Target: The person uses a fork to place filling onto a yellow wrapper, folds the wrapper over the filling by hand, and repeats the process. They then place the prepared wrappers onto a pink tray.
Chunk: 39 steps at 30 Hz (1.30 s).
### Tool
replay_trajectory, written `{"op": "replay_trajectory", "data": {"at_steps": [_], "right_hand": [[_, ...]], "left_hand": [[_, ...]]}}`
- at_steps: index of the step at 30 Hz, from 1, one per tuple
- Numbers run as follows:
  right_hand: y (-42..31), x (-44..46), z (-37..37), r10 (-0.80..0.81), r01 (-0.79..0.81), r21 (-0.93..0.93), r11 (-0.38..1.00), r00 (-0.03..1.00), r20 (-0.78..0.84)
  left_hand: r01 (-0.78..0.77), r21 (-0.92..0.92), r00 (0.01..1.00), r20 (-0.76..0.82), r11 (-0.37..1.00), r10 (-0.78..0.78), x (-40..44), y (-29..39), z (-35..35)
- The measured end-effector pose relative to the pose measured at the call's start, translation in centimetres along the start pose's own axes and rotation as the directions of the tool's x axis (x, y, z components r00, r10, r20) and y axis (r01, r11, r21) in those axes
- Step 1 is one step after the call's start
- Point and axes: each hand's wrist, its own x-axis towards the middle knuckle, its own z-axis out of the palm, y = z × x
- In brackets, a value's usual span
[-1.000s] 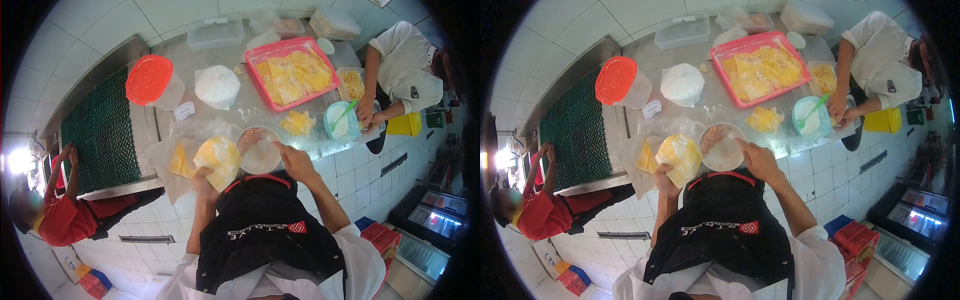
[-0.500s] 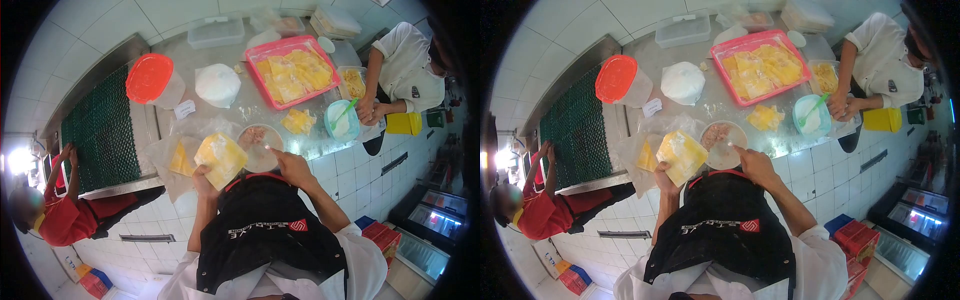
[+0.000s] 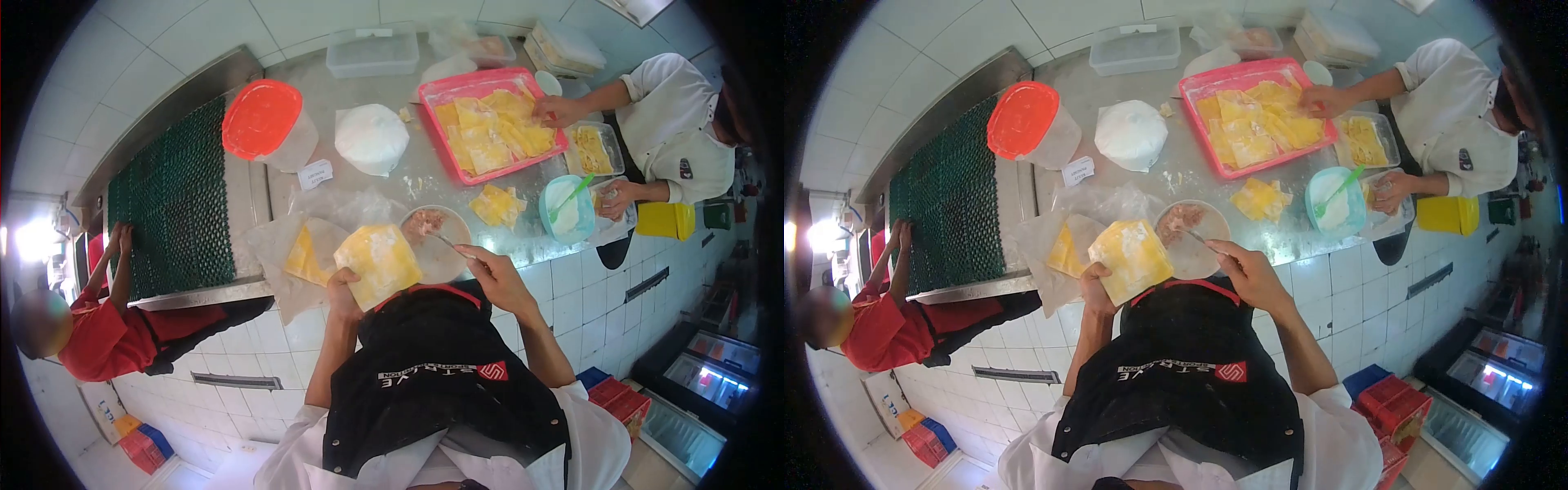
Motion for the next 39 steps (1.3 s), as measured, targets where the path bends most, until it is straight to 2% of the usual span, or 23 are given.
{"op": "replay_trajectory", "data": {"at_steps": [3, 6, 9, 12, 15, 19, 21, 27, 30, 33, 39], "right_hand": [[-1.3, 0.1, 0.5, -0.216, 0.216, 0.055, 0.975, 0.976, -0.007], [-2.0, 0.5, 1.4, -0.354, 0.354, -0.012, 0.935, 0.935, -0.009], [-2.0, 0.9, 1.3, -0.396, 0.398, -0.219, 0.891, 0.917, 0.053], [-2.0, 0.7, 0.4, -0.321, 0.329, -0.323, 0.887, 0.944, 0.081], [-1.7, 0.6, -0.4, -0.294, 0.305, -0.347, 0.887, 0.952, 0.084], [-0.8, 0.7, -0.7, -0.382, 0.362, -0.221, 0.906, 0.922, -0.057], [-1.1, 0.6, -1.5, -0.374, 0.348, -0.211, 0.913, 0.923, -0.095], [-3.5, 0.5, -2.4, -0.309, 0.314, -0.103, 0.944, 0.949, 0.057], [-3.5, 0.9, -1.6, -0.278, 0.283, -0.078, 0.956, 0.958, 0.065], [-3.9, 1.0, -2.1, -0.209, 0.215, -0.14, 0.966, 0.976, 0.059], [-4.0, 1.0, -2.5, -0.048, 0.053, -0.056, 0.997, 0.995, 0.082]], "left_hand": [[0.085, -0.028, 0.993, 0.088, 0.996, -0.082, 0.0, 0.0, 0.1], [0.107, -0.053, 0.98, 0.175, 0.993, -0.096, 0.0, -0.3, 1.5], [0.104, -0.107, 0.973, 0.219, 0.989, -0.078, -0.1, -0.2, 1.7], [0.083, -0.127, 0.977, 0.205, 0.988, -0.056, 0.1, -0.2, 1.2], [0.09, -0.133, 0.979, 0.194, 0.987, -0.063, 0.2, -0.4, 0.6], [0.046, -0.135, 0.992, 0.123, 0.99, -0.029, 0.2, -0.7, 0.2], [0.08, -0.143, 0.981, 0.184, 0.987, -0.053, 0.0, -0.2, 0.3], [0.097, -0.085, 0.979, 0.19, 0.992, -0.08, 0.0, -0.3, 1.2], [0.109, -0.062, 0.981, 0.168, 0.992, -0.097, 0.0, -0.8, 2.0], [0.109, -0.057, 0.982, 0.16, 0.992, -0.099, -0.2, -1.1, 2.0], [0.097, -0.008, 0.985, 0.141, 0.995, -0.095, -0.3, -1.1, 1.8]]}}
